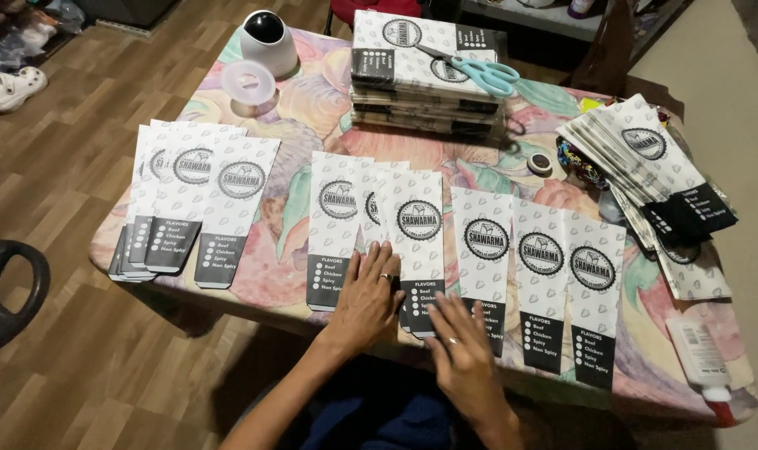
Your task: Assembling paper bags by folding the bottom edges and applying glue to seal them.
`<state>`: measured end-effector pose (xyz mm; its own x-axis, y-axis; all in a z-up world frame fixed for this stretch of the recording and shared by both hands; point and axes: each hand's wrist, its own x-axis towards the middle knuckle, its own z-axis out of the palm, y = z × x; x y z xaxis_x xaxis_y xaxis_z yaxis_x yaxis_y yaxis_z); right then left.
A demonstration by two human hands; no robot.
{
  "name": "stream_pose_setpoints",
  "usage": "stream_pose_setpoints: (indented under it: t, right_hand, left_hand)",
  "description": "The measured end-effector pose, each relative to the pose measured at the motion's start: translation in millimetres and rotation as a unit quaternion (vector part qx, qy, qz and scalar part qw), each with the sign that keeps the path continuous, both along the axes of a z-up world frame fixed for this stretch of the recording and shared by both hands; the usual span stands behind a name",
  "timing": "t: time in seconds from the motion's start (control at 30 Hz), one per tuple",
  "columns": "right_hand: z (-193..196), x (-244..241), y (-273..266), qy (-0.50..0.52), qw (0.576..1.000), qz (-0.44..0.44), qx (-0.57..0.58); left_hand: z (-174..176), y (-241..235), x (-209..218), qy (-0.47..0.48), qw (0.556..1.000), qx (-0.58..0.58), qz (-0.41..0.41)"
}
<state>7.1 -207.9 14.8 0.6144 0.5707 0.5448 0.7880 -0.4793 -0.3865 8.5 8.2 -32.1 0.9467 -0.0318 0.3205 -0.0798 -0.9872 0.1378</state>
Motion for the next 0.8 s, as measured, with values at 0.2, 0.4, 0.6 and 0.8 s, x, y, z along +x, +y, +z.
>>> stream_pose_setpoints:
  t: [0.2,0.4,0.6,0.8]
  right_hand:
    - [-5,0,13,-0.04,0.995,0.014,-0.09]
    - [-2,-5,5,-0.019,0.996,0.007,-0.081]
    - [5,-3,5,0.007,0.999,0.019,-0.033]
    - [8,1,-6,0.024,0.999,0.01,0.033]
  left_hand:
    - [5,5,-4,-0.015,0.999,-0.032,-0.009]
    - [9,11,-5,-0.007,0.999,-0.037,-0.022]
    - [14,12,-2,0.033,0.998,-0.045,-0.024]
    - [21,4,-11,-0.015,0.999,-0.043,-0.024]
